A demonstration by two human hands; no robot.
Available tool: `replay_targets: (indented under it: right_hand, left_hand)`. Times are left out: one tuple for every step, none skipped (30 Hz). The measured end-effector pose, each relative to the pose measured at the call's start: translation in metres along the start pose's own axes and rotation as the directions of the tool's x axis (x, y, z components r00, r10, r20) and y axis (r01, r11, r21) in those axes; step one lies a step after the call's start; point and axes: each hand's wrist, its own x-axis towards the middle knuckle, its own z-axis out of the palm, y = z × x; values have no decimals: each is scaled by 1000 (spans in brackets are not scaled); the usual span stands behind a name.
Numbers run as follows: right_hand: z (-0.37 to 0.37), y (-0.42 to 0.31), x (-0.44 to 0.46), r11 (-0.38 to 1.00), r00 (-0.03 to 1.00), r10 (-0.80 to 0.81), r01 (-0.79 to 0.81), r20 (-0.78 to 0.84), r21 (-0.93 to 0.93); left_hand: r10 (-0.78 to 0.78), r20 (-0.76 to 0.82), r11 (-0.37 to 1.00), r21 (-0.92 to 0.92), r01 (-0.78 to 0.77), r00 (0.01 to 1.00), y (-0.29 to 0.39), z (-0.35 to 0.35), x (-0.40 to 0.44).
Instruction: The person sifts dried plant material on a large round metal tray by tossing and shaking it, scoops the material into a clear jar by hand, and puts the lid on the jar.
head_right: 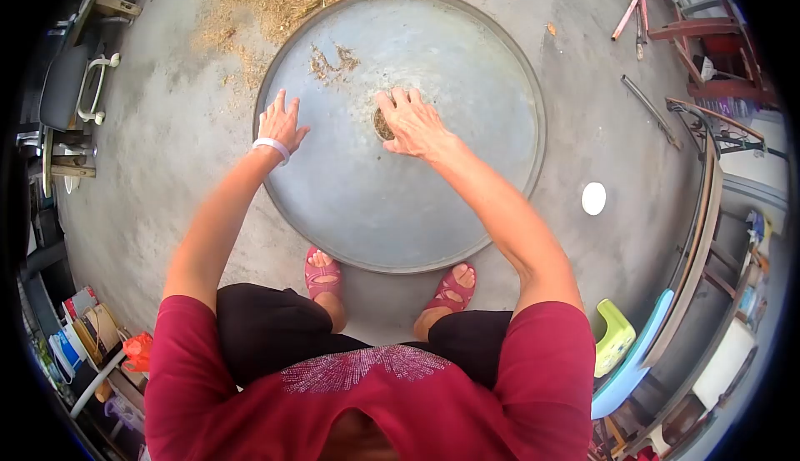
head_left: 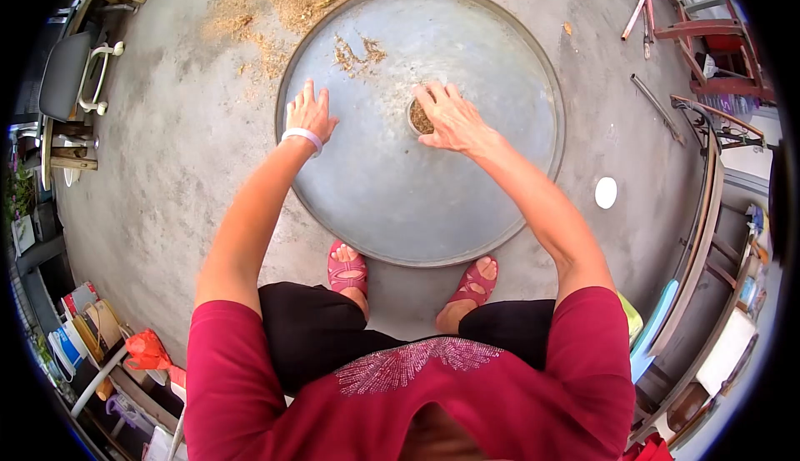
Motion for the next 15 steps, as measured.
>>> replay_targets:
  right_hand:
    - [0,0,-1,1000,1000,-7,7,-16,7]
    - [-2,-1,-4,1000,999,-4,4,-52,12]
    - [-6,-1,-10,1000,996,1,0,-85,13]
    - [-11,1,-17,1000,993,5,-4,-114,12]
    - [-16,6,-24,1000,995,20,-21,-98,-6]
    - [-22,15,-30,999,996,35,-38,-86,-29]
    - [-29,22,-36,997,996,51,-55,-76,-52]
    - [-33,27,-45,997,993,69,-72,-96,-28]
    - [-35,30,-57,996,989,93,-94,-111,-2]
    - [-39,34,-72,992,985,122,-121,-124,23]
    - [-45,43,-86,984,973,178,-179,-149,6]
    - [-52,55,-102,970,956,239,-244,-170,-10]
    - [-59,67,-122,951,935,299,-309,-189,-25]
    - [-66,79,-147,896,884,444,-441,-145,53]
    - [-70,88,-175,844,832,535,-536,-147,34]
  left_hand:
    - [10,7,1000,-6,-10,1000,3,-3,-2]
    - [17,5,1000,16,-18,1000,6,-6,-6]
    - [31,5,999,23,-31,1000,7,-8,-7]
    - [44,5,999,26,-45,999,7,-9,-9]
    - [60,7,998,24,-60,998,9,-9,-11]
    - [66,-9,997,31,-65,998,10,-12,-12]
    - [54,-2,998,42,-54,999,9,-15,-11]
    - [44,10,998,54,-45,999,9,-17,-10]
    - [40,28,997,63,-42,999,8,-18,-11]
    - [12,40,998,53,-15,999,7,-21,-14]
    - [-10,47,999,40,8,999,5,-27,-14]
    - [-42,59,999,20,40,997,0,-31,-15]
    - [-72,77,997,0,72,994,-10,-30,-15]
    - [-39,84,998,-48,43,996,-34,-13,-10]
    - [-18,117,994,-102,30,993,-55,0,-8]
